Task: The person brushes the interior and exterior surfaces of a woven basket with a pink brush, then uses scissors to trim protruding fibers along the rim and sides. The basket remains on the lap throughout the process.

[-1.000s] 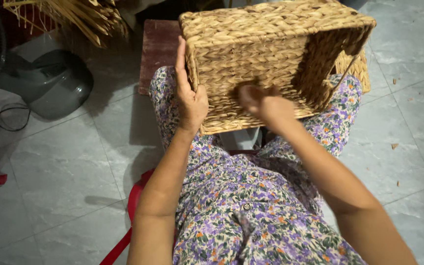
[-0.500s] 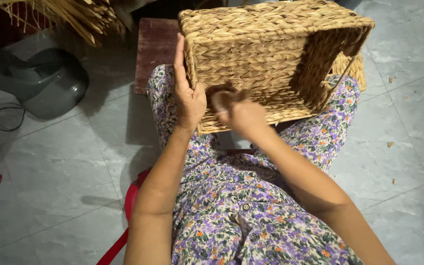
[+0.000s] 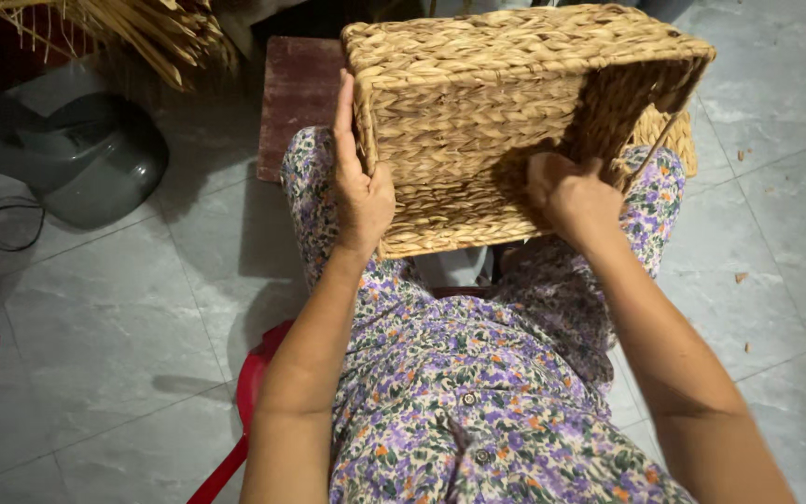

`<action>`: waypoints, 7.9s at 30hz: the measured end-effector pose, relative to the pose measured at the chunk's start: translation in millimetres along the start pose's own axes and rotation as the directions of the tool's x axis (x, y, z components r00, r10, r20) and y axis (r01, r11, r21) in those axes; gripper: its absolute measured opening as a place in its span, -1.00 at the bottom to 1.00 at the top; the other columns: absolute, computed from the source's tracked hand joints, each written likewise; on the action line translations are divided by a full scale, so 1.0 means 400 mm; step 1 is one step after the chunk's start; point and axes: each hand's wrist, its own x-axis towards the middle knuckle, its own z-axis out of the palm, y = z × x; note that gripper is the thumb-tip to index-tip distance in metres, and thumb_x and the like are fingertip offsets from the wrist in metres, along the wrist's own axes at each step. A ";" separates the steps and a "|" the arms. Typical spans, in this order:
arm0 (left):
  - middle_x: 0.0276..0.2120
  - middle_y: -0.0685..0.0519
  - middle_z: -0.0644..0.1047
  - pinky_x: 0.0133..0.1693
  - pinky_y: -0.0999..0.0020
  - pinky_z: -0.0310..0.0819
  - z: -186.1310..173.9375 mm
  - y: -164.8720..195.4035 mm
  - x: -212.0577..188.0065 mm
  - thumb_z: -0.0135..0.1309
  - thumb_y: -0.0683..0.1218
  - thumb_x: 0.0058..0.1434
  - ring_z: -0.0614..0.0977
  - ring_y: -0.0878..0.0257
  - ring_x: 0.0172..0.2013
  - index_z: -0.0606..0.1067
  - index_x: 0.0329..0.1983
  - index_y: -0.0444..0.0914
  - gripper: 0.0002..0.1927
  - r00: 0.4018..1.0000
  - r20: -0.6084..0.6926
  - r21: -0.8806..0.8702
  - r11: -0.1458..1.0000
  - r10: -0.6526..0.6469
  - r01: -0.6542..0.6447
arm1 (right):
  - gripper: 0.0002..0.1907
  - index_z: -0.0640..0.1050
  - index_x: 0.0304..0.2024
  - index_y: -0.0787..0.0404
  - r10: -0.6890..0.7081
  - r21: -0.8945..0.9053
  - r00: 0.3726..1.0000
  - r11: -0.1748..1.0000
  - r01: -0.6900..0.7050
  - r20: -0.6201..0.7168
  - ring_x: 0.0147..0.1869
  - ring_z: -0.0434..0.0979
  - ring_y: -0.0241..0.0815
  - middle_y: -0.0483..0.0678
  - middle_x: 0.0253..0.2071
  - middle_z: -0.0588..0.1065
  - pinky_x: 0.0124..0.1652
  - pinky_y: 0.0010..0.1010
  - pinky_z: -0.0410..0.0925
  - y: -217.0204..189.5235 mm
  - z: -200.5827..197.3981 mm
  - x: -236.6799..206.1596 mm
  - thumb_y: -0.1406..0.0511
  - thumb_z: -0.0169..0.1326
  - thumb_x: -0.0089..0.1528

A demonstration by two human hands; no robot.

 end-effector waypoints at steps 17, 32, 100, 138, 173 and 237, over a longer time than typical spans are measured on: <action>0.56 0.01 0.02 0.55 0.30 0.14 -0.004 -0.037 -0.003 -0.24 -0.59 0.23 0.17 0.12 0.54 -0.06 0.65 -0.13 -0.03 0.999 -0.008 0.007 0.999 0.041 -0.041 | -0.29 0.67 -0.23 0.26 -0.070 0.055 0.991 0.996 0.063 0.115 -0.22 0.69 0.05 0.15 -0.28 0.63 -0.32 -0.11 0.50 -0.138 -0.014 0.000 -0.24 -0.02 0.27; 0.54 0.04 0.11 0.55 0.33 0.11 -0.037 -0.016 0.031 -0.16 -0.55 0.31 0.19 0.16 0.53 0.01 0.64 -0.16 -0.12 0.999 -0.031 0.005 1.000 0.021 -0.021 | -0.42 0.66 -0.11 0.07 -0.309 0.241 0.940 0.910 0.337 -0.147 -0.31 0.65 0.13 0.21 -0.28 0.58 -0.35 -0.04 0.51 -0.384 -0.053 -0.102 -0.19 -0.04 0.22; 0.31 -0.26 0.48 0.21 0.18 0.61 -0.021 -0.081 -0.017 -0.19 -0.49 0.22 0.63 -0.08 0.22 0.02 0.61 -0.04 -0.08 0.985 -0.026 0.245 0.954 -0.172 0.174 | 0.10 0.00 0.40 0.34 -0.041 0.617 0.882 0.699 0.361 -0.470 -0.03 0.51 0.38 0.55 0.29 0.09 -0.24 -0.06 0.56 -0.469 -0.123 0.114 0.09 0.42 0.11; 0.39 -0.24 0.39 0.16 0.23 0.65 -0.034 -0.067 -0.032 -0.13 -0.46 0.27 0.61 -0.07 0.26 -0.04 0.62 -0.03 -0.08 0.979 0.013 0.263 0.945 -0.203 0.193 | -0.10 -0.19 0.63 0.30 0.099 0.640 0.969 0.765 0.070 -0.225 -0.08 0.69 0.10 0.28 0.09 0.53 -0.19 -0.21 0.52 -0.271 -0.055 0.062 0.14 0.02 0.50; 0.35 -0.23 0.44 0.17 0.22 0.61 -0.043 -0.045 -0.029 -0.11 -0.47 0.22 0.62 -0.04 0.24 0.03 0.61 -0.04 -0.08 0.985 -0.018 0.278 0.945 -0.174 0.172 | -0.08 0.04 0.57 -0.04 0.163 0.736 0.768 0.461 0.496 -0.619 0.33 0.48 0.06 0.14 0.31 0.33 0.18 -0.23 0.49 -0.171 -0.017 0.228 0.36 0.31 0.33; 0.30 -0.20 0.51 0.14 0.26 0.64 -0.050 -0.060 -0.025 -0.15 -0.44 0.27 0.67 0.01 0.15 0.01 0.61 -0.03 -0.12 0.962 -0.012 0.291 0.920 -0.272 0.263 | 0.16 -0.08 0.48 0.26 -0.158 0.600 0.929 0.724 0.340 -0.335 -0.06 0.56 0.43 0.65 0.32 0.12 -0.19 -0.06 0.57 -0.515 -0.100 0.080 0.05 0.41 0.17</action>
